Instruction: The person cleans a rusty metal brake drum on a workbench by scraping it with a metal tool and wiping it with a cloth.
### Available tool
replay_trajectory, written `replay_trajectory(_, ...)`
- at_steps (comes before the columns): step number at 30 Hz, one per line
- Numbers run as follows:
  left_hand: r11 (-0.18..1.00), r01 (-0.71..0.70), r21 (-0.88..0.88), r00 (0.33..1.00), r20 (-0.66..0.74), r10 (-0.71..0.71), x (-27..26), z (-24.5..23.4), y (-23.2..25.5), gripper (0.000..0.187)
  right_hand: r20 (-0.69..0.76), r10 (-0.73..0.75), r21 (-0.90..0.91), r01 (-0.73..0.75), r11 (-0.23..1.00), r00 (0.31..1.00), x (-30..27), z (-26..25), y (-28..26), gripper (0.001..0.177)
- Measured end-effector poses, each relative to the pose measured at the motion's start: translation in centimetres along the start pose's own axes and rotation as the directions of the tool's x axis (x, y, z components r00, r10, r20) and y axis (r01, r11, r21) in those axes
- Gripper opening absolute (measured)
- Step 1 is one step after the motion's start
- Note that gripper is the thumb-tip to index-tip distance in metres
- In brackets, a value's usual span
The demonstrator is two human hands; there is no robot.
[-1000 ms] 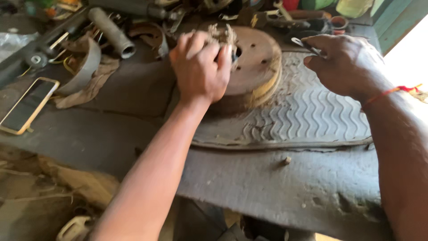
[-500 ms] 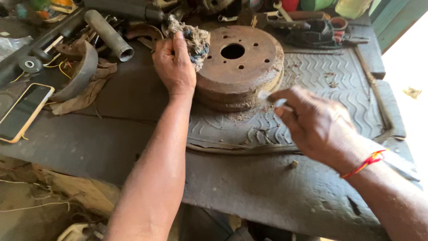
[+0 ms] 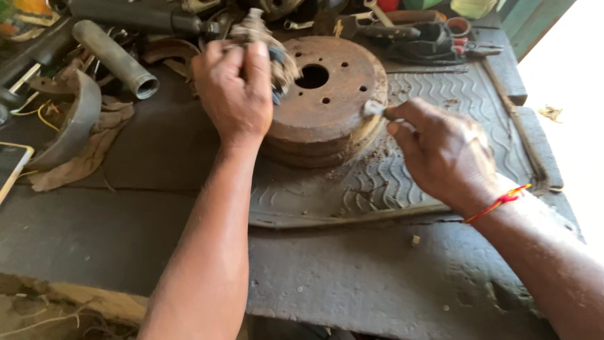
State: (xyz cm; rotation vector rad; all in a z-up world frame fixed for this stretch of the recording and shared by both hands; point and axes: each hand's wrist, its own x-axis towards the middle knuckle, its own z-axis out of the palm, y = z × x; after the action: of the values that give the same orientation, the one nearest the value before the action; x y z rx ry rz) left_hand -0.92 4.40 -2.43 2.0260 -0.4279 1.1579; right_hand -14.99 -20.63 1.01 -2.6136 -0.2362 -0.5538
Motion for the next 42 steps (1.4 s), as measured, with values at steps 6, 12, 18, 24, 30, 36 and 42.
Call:
replay_trajectory(6,0.971,-0.158,0.18,0.961,0.253,0.11,0.2,0.3,2.7,0.023,0.1,0.145,-0.121,-0.133,0.984,0.984,0.8,0.1,1.2,0.024)
replay_trajectory(12,0.955,-0.048,0.294,0.965,0.262,-0.032,0.8,1.7,2.0,0.018,0.025,-0.132,-0.003,0.132,0.991,0.991,0.3,-0.5,1.9,0.026)
replay_trajectory(18,0.914,0.022,0.405,0.999,-0.034,-0.009,1.4,-2.2,-2.6,0.013,0.121,-0.013,0.002,0.013,1.0,0.993,0.3,-0.7,2.0,0.026)
replay_trajectory(24,0.759,0.036,0.65,0.999,-0.01,-0.038,0.4,-5.0,-4.4,0.023,-0.049,-0.169,0.012,0.169,0.985,0.984,1.0,-0.4,2.5,0.023)
replay_trajectory(30,0.903,-0.124,0.411,0.992,0.035,0.12,1.0,-1.7,-2.6,0.02,0.304,0.034,-0.182,0.023,0.983,0.952,1.5,0.0,1.2,0.031)
replay_trajectory(36,0.991,-0.136,0.01,0.963,0.238,0.13,1.0,-0.7,-0.9,0.02,-0.051,-0.497,-0.057,0.494,0.867,0.866,1.6,-0.5,0.7,0.027)
replay_trajectory(42,0.993,-0.109,-0.037,0.901,0.419,0.114,1.1,-1.2,-0.7,0.02,0.244,-0.055,-0.18,0.101,0.978,0.968,3.2,0.0,1.8,0.03)
